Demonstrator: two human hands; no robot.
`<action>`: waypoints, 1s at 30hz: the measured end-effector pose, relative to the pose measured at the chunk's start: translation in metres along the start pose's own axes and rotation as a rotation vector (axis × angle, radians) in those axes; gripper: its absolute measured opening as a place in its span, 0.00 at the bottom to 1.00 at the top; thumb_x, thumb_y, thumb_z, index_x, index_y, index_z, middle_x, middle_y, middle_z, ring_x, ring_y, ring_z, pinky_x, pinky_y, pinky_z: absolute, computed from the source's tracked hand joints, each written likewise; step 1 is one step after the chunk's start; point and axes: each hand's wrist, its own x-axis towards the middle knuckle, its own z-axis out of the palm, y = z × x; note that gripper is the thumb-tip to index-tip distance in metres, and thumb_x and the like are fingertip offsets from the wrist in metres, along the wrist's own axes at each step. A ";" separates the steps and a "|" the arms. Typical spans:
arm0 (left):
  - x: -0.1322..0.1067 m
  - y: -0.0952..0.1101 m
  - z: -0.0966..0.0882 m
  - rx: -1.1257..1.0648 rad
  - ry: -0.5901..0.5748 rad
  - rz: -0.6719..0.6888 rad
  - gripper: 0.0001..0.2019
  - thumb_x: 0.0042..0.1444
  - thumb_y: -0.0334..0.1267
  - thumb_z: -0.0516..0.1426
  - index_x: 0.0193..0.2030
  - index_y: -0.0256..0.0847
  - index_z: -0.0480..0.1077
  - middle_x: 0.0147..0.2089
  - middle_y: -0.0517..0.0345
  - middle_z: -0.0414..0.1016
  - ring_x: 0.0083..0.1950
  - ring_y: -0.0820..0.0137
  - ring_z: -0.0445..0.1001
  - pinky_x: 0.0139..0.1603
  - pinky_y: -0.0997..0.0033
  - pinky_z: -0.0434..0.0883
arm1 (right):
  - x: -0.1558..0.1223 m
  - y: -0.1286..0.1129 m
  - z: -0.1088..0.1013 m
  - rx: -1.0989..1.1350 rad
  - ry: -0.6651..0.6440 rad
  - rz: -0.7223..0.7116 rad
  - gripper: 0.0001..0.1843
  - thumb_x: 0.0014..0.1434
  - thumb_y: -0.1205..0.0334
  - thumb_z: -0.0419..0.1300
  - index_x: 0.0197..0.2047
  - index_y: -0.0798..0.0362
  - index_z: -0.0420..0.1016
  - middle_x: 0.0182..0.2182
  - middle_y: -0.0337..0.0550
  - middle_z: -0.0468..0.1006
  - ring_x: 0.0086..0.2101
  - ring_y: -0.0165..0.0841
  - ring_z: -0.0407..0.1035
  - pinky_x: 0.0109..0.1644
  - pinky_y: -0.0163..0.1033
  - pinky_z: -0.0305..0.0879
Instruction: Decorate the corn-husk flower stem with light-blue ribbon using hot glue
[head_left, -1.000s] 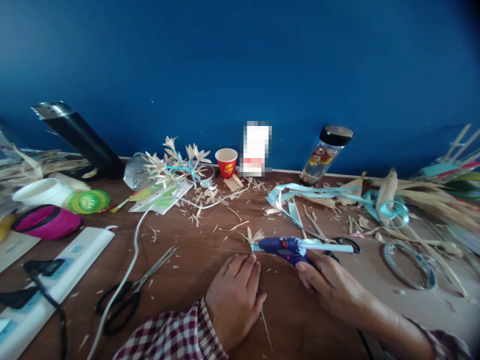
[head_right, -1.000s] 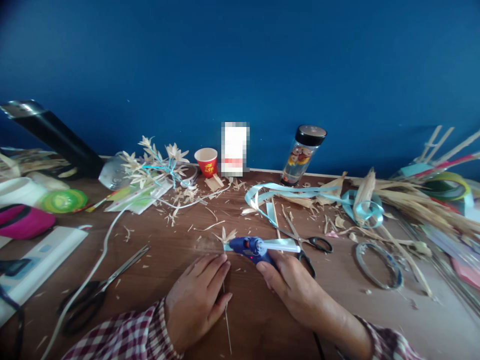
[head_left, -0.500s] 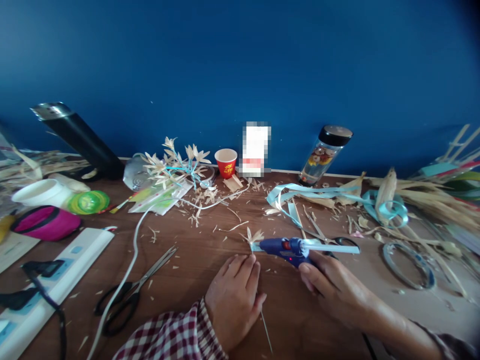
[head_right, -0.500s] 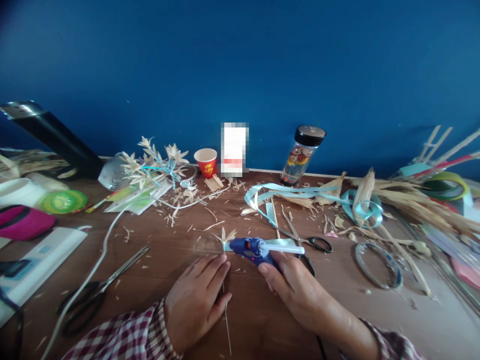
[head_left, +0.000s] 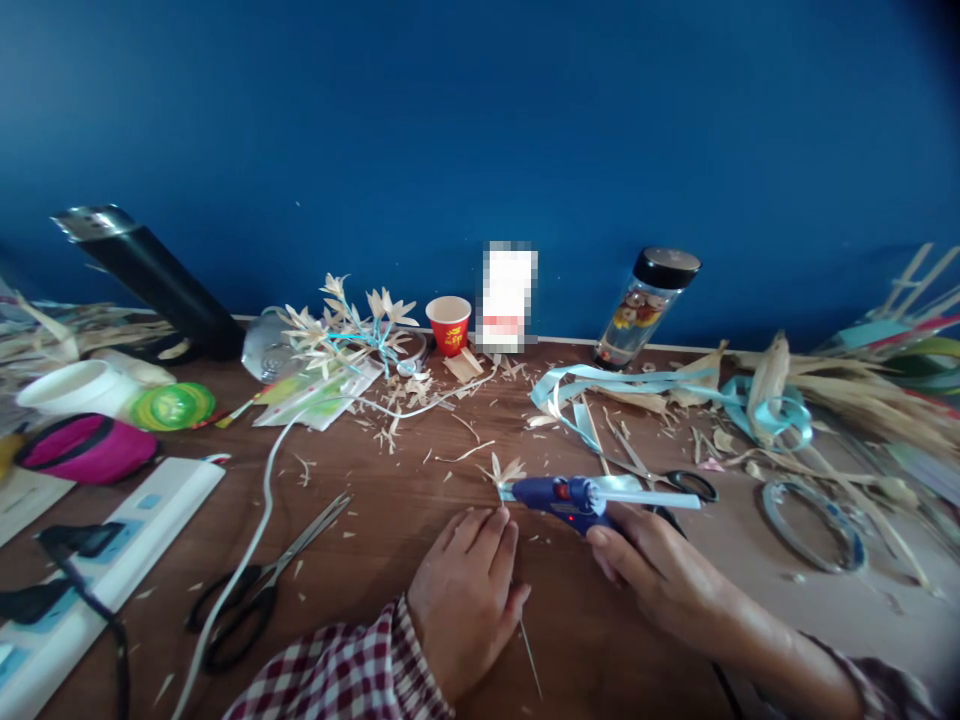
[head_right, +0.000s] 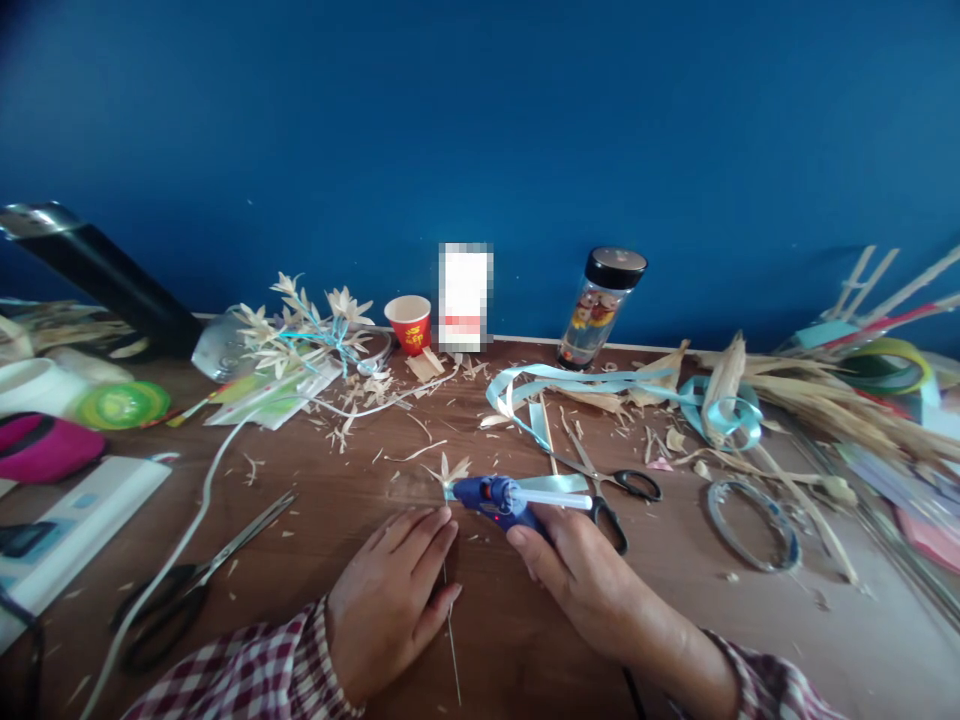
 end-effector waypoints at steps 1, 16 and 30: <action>0.000 0.000 0.000 0.000 0.001 -0.001 0.21 0.53 0.41 0.55 0.51 0.30 0.70 0.52 0.46 0.74 0.51 0.56 0.69 0.53 0.55 0.68 | 0.000 0.001 0.001 -0.008 -0.004 0.003 0.16 0.63 0.51 0.48 0.39 0.53 0.69 0.24 0.40 0.73 0.26 0.32 0.67 0.32 0.37 0.64; -0.002 -0.010 0.009 0.157 0.140 0.168 0.21 0.51 0.41 0.56 0.50 0.31 0.69 0.50 0.44 0.74 0.49 0.57 0.70 0.47 0.58 0.67 | -0.049 0.034 -0.046 -0.264 0.389 -0.007 0.17 0.61 0.57 0.48 0.52 0.53 0.58 0.36 0.48 0.77 0.34 0.37 0.73 0.36 0.39 0.67; 0.002 -0.016 0.012 0.203 0.175 0.260 0.23 0.52 0.47 0.56 0.49 0.30 0.71 0.49 0.44 0.75 0.47 0.58 0.71 0.47 0.60 0.65 | -0.106 0.135 -0.082 -0.754 0.577 0.471 0.18 0.62 0.55 0.46 0.52 0.55 0.60 0.38 0.52 0.76 0.35 0.43 0.73 0.33 0.42 0.66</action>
